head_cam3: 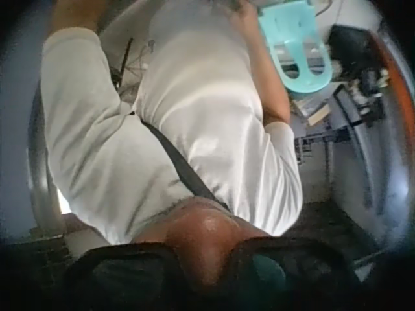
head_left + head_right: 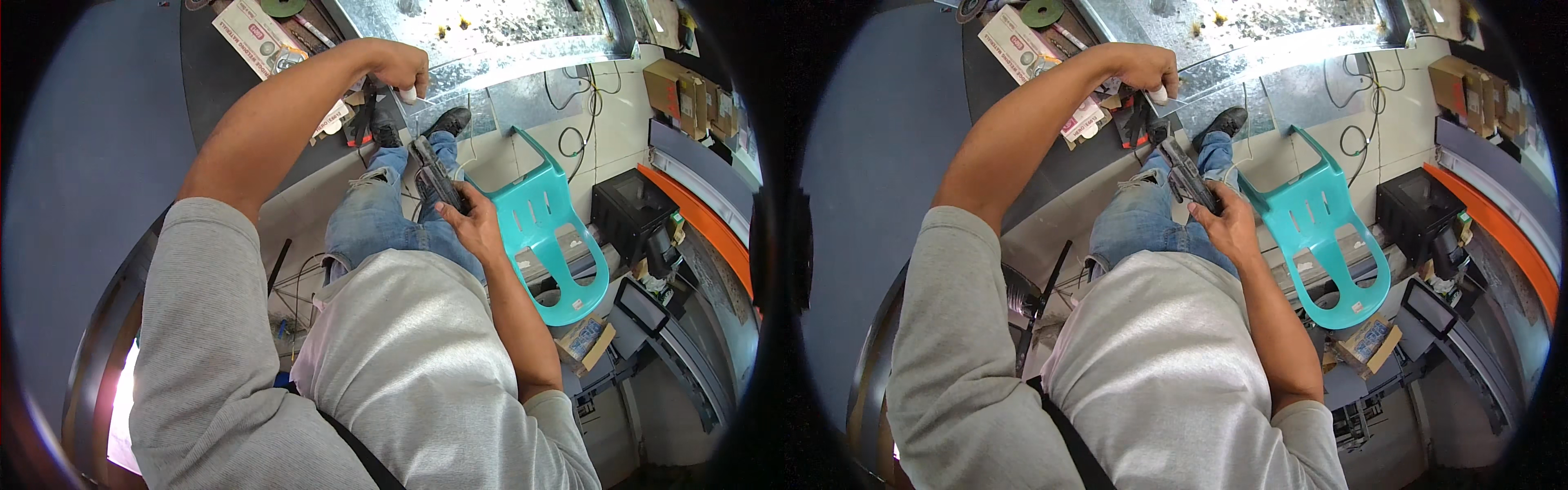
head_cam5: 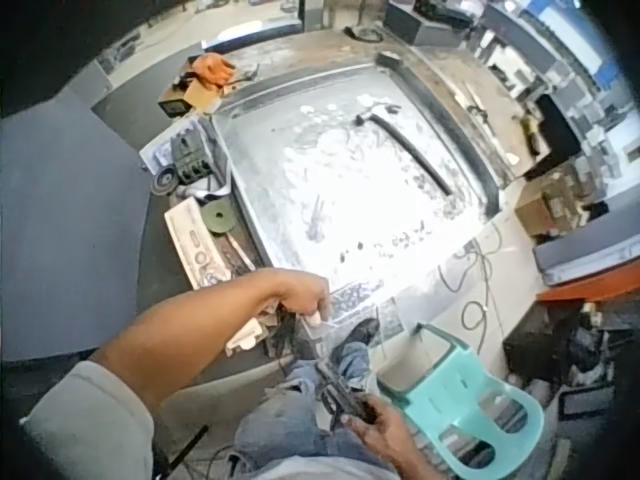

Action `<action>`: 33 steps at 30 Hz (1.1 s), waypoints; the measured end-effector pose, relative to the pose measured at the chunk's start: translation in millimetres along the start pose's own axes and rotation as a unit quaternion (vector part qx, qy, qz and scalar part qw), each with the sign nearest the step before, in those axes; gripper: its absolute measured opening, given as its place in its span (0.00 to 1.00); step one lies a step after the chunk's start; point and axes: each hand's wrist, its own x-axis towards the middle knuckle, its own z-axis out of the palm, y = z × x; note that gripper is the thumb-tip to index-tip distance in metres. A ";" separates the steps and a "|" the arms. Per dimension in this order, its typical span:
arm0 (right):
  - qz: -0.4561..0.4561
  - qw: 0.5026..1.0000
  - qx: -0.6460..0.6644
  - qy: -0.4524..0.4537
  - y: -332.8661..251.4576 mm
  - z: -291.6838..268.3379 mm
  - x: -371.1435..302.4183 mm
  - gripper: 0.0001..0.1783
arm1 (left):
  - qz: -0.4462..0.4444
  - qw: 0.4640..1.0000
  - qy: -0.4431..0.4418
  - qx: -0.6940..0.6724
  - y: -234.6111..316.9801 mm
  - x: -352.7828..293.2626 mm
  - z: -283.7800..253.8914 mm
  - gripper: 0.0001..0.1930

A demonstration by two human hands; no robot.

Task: The person welds the corners of a metal tray on a workbench using a welding tool and a hammer. They then rotate the metal tray, weld additional spots, and touch the edges by hand.

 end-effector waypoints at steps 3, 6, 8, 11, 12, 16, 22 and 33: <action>-0.002 1.000 0.000 0.000 -1.9 -0.2 1.5 0.21 | -0.012 1.000 0.008 0.003 1.3 -0.3 -0.3 0.17; -0.002 1.000 0.005 -0.002 -6.1 -0.4 2.2 0.22 | -0.003 1.000 0.003 0.011 0.4 1.1 -0.5 0.17; -0.003 1.000 0.006 -0.001 -4.6 -0.1 2.8 0.22 | -0.013 1.000 0.004 -0.001 1.7 0.7 -0.2 0.18; -0.002 1.000 0.003 -0.002 -0.2 1.1 4.7 0.22 | -0.011 1.000 0.002 0.010 2.0 1.1 -0.8 0.17; 0.001 1.000 0.001 -0.002 -0.1 1.4 5.0 0.22 | -0.011 1.000 0.002 0.010 2.4 0.4 -0.7 0.17; -0.009 1.000 -0.012 -0.004 -1.5 0.3 4.8 0.21 | -0.013 1.000 0.000 0.007 2.2 0.1 -0.9 0.16; -0.010 1.000 -0.001 -0.004 0.6 -0.5 4.7 0.21 | -0.017 1.000 -0.008 0.015 3.1 1.7 -2.7 0.16; -0.017 1.000 -0.022 0.002 -1.6 -0.2 6.7 0.22 | -0.022 1.000 -0.020 0.009 0.5 3.1 -3.1 0.16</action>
